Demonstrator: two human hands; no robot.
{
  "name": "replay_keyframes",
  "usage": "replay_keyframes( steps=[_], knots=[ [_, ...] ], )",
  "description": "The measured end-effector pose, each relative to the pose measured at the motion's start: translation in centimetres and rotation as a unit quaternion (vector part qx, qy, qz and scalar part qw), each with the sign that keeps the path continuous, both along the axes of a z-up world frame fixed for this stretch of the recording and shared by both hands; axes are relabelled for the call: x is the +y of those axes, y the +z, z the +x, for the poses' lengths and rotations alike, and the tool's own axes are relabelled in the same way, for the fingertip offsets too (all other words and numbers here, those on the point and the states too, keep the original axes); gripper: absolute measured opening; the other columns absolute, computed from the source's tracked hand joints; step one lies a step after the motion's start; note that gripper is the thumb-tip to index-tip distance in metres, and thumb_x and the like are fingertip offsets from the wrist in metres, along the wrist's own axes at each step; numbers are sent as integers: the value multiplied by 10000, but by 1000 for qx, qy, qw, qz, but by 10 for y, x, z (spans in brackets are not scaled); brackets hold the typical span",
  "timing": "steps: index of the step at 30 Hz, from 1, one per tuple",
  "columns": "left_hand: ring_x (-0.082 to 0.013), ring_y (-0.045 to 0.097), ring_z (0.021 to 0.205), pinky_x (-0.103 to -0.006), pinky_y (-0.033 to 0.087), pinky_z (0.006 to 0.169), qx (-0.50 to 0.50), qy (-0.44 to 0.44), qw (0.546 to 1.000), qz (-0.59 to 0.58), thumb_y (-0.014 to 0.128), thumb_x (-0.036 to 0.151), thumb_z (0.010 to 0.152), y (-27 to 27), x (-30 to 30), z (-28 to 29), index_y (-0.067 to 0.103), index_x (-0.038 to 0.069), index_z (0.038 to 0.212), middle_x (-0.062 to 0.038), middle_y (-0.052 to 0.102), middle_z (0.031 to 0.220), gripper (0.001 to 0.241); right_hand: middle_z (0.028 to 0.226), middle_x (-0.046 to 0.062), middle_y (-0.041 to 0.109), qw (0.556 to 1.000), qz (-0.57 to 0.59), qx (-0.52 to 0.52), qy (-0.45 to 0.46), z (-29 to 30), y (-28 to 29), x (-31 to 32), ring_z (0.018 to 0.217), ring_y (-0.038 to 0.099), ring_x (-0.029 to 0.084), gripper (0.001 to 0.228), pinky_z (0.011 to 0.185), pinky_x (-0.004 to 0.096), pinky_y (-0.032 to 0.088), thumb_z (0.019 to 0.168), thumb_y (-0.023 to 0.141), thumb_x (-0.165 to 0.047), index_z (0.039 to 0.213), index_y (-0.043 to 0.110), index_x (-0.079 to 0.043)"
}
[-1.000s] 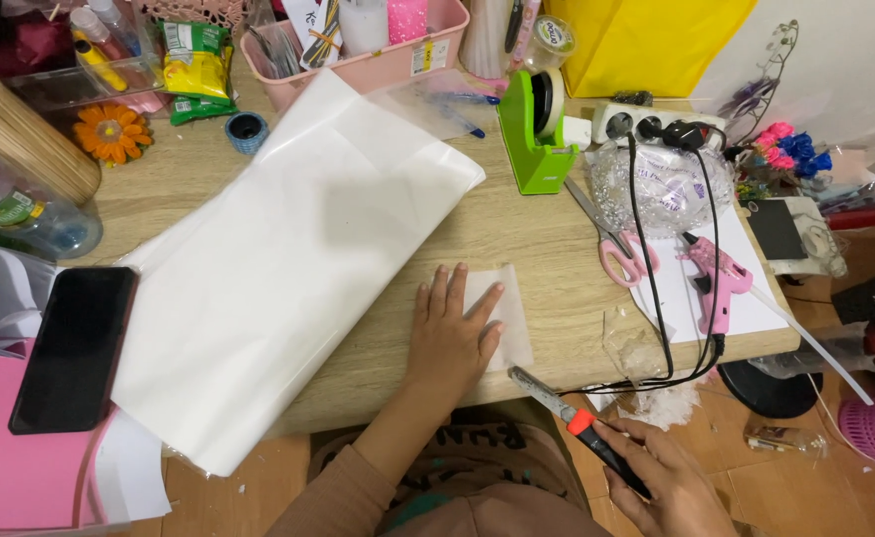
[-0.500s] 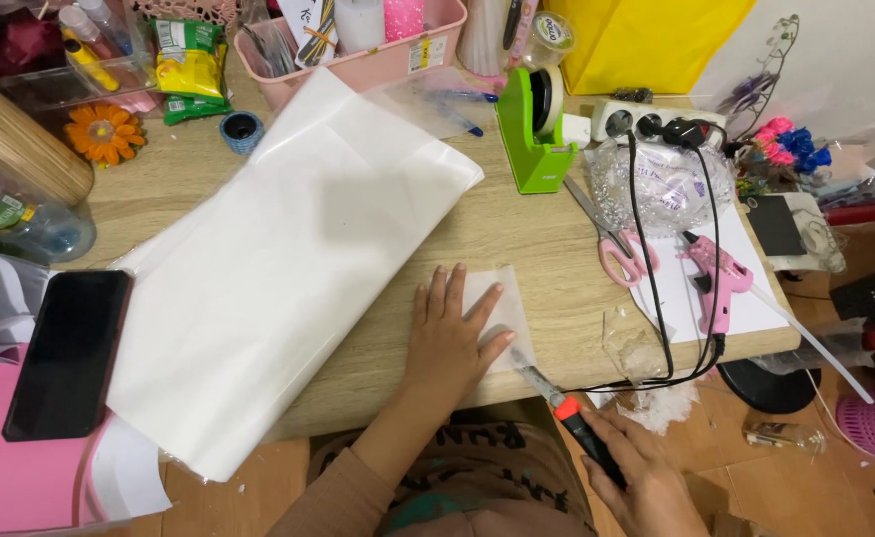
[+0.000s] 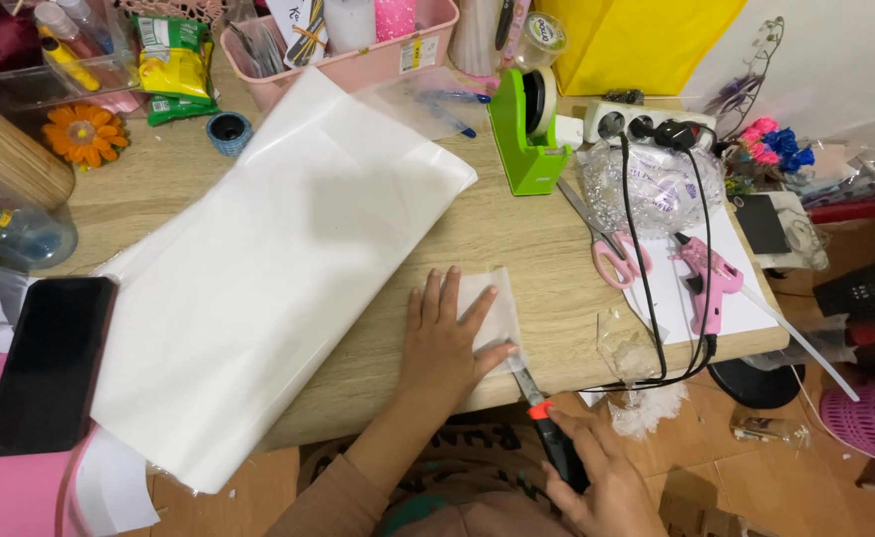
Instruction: The person cuts a piece of white material from a larger roll using a utility knife. They smooth the material on the table, cut along the edge, and then fold the cut piece.
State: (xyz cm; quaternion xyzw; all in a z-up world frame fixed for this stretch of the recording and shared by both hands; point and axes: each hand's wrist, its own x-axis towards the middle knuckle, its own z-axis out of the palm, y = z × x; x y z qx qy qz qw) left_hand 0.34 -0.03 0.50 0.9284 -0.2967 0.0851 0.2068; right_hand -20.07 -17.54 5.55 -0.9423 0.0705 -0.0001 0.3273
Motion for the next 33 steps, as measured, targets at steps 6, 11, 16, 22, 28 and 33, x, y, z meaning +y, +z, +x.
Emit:
replay_keyframes(
  steps=[6,11,16,22,28,33],
  knots=[
    [-438,201,1509,-585,161,1215,-5,3,1000,16,454,817,866,-1,0,0,434,315,1542,-207,264,1643,843,1230,2,621,997,-55,49,-30,-14,3,-10,1120,662,176,614,901,301,510,861,703,-317,1458,562,-302],
    [-448,228,1499,-592,187,1206,-21,-1,1000,7,480,800,870,1,1,-1,445,327,1538,-221,283,1631,819,1106,34,605,997,-77,8,-14,-13,-25,-11,1029,660,200,638,872,295,517,847,748,-291,1455,558,-262],
    [-435,231,1500,-588,176,1212,-25,2,1000,16,443,816,876,6,1,-1,447,336,1536,-221,305,1619,816,1182,37,605,995,-65,-75,-1,-1,-18,2,1064,684,171,645,867,274,557,818,787,-241,1429,579,-226],
    [-443,235,1494,-597,194,1196,-17,7,1000,-8,527,780,857,5,-1,-1,482,309,1517,-213,290,1626,812,1305,13,635,997,-51,-51,-21,5,-14,7,1120,692,155,618,891,272,544,806,797,-229,1394,607,-208],
    [-460,66,1539,-638,52,1208,47,10,998,37,415,796,876,9,-1,-2,399,335,1541,-190,182,1673,809,1262,-24,657,995,-53,-83,-32,5,-31,2,1154,699,114,662,944,236,543,789,760,-384,1423,612,-261],
    [-386,161,1554,-573,120,1243,-25,8,1000,-10,451,734,916,7,1,-6,472,284,1522,-215,250,1665,755,1069,16,680,990,-52,-125,-44,10,-24,11,903,729,108,662,882,199,530,736,804,-221,1381,655,-211]
  ],
)
